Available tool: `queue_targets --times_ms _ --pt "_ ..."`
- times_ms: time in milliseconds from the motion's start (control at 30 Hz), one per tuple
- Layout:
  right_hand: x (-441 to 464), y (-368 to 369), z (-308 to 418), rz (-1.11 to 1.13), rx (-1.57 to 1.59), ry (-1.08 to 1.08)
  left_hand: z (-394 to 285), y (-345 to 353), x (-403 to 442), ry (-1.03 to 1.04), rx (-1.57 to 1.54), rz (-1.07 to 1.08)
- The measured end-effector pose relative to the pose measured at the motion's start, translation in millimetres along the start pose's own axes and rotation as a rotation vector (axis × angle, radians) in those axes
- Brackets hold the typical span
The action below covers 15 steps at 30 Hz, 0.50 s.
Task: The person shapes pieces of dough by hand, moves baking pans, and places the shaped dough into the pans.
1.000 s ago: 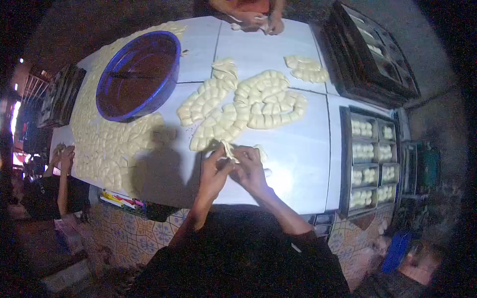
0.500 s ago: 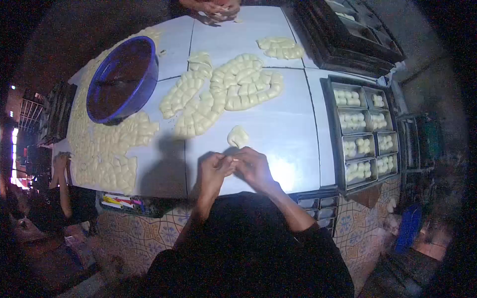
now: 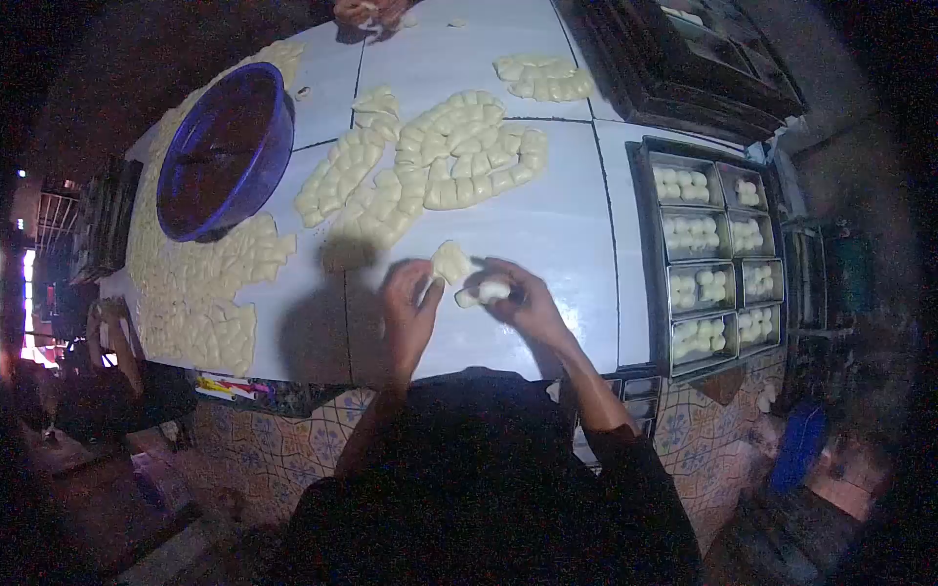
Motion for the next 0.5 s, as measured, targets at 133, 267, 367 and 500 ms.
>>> queue_targets --times_ms 133,267,367,500 --pt "15.0 -17.5 -2.4 -0.060 -0.078 -0.045 12.0 21.6 29.0 0.109 0.828 0.064" --pt "24.9 -17.0 1.4 -0.046 -0.103 -0.097 22.9 30.1 27.3 0.257 0.751 0.054" --pt "41.4 0.4 6.8 -0.056 -0.148 -0.140 62.8 0.6 31.9 -0.035 0.238 0.004" --pt "66.7 30.7 -18.2 0.216 -0.497 -0.284 49.2 -47.1 9.0 -0.224 -0.587 -0.362"
Point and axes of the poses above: each hand's wrist, its own x-axis towards the middle knuckle, its own y-axis out of the palm, z = x × y, the point moved 7 cm from there along x, towards the middle knuckle, and after that the axes turned 4 degrees about y, right-handed, at the moved point
